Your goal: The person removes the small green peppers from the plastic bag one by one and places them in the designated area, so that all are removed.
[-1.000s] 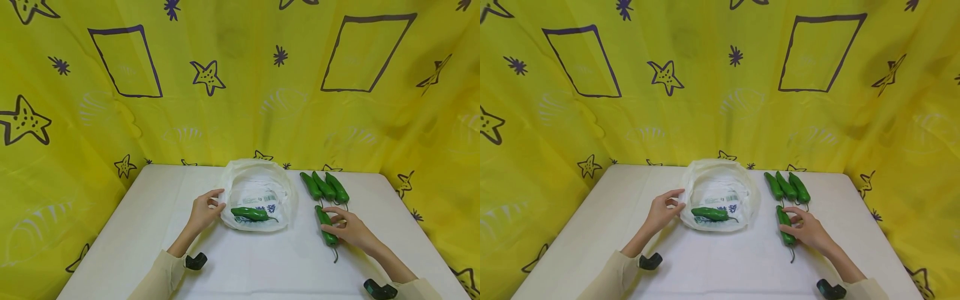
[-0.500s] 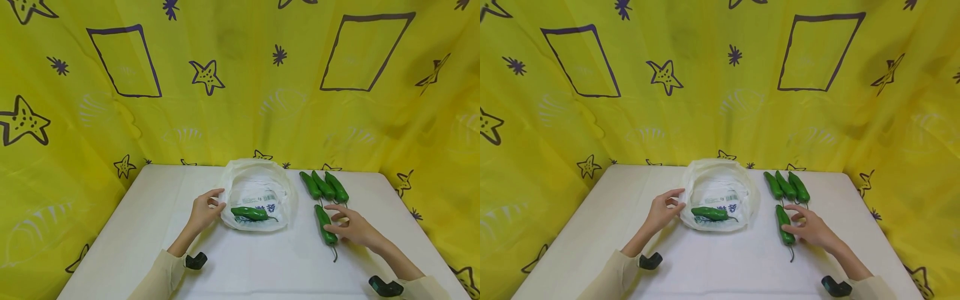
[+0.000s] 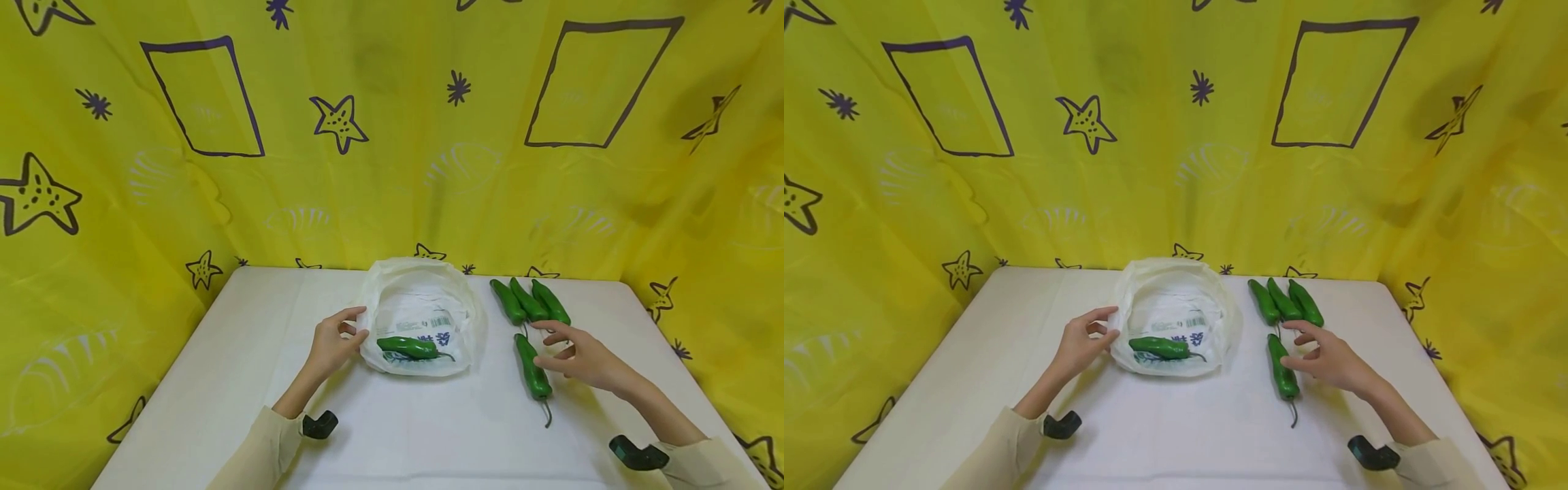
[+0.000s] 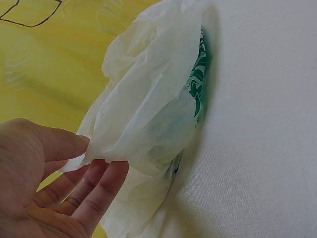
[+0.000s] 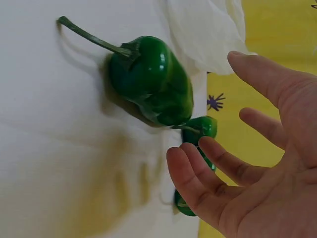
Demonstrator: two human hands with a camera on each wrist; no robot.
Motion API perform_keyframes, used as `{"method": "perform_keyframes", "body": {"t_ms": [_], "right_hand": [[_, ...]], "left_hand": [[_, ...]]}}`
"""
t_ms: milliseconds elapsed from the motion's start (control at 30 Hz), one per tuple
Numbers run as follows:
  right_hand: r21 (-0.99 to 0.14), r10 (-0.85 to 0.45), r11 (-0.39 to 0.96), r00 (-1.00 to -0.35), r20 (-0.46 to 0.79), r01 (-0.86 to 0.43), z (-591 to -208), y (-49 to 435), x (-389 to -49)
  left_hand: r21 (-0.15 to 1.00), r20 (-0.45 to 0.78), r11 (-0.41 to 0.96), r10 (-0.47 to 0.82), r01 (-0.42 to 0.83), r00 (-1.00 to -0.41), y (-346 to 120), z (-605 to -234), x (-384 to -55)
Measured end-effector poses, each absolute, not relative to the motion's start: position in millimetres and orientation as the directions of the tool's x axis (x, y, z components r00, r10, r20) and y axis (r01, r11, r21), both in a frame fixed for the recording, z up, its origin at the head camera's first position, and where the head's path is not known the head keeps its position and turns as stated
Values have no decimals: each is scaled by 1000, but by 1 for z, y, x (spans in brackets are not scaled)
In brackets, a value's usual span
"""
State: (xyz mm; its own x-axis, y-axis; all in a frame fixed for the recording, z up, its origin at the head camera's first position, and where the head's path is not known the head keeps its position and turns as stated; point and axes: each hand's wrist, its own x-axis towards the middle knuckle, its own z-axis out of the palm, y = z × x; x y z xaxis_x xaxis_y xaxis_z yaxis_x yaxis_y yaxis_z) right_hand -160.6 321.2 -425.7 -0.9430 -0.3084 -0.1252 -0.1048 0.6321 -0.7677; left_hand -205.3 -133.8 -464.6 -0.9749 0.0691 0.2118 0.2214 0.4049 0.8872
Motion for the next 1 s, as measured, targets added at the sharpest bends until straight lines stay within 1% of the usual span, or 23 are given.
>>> {"method": "perform_keyframes", "body": {"t_ms": [400,633,800,1000], "right_hand": [[-717,-389,640,-921,7,-276,-406,313,-165],[-719,-458,587,-885,83,-371,-403,307,-168],[-684,-493,576,-858,145,-447,-401,300,-171],[-661,-505,580,-847,168,-477,-398,294,-175]], "left_hand": [[881,199,426,62,206,-978,-133,-465,-206],[876,215,429,60,220,-975,-131,-465,-207],[881,203,425,53,206,-978,-131,-465,-207],[886,207,414,56,211,-977,-131,-465,-208]]}}
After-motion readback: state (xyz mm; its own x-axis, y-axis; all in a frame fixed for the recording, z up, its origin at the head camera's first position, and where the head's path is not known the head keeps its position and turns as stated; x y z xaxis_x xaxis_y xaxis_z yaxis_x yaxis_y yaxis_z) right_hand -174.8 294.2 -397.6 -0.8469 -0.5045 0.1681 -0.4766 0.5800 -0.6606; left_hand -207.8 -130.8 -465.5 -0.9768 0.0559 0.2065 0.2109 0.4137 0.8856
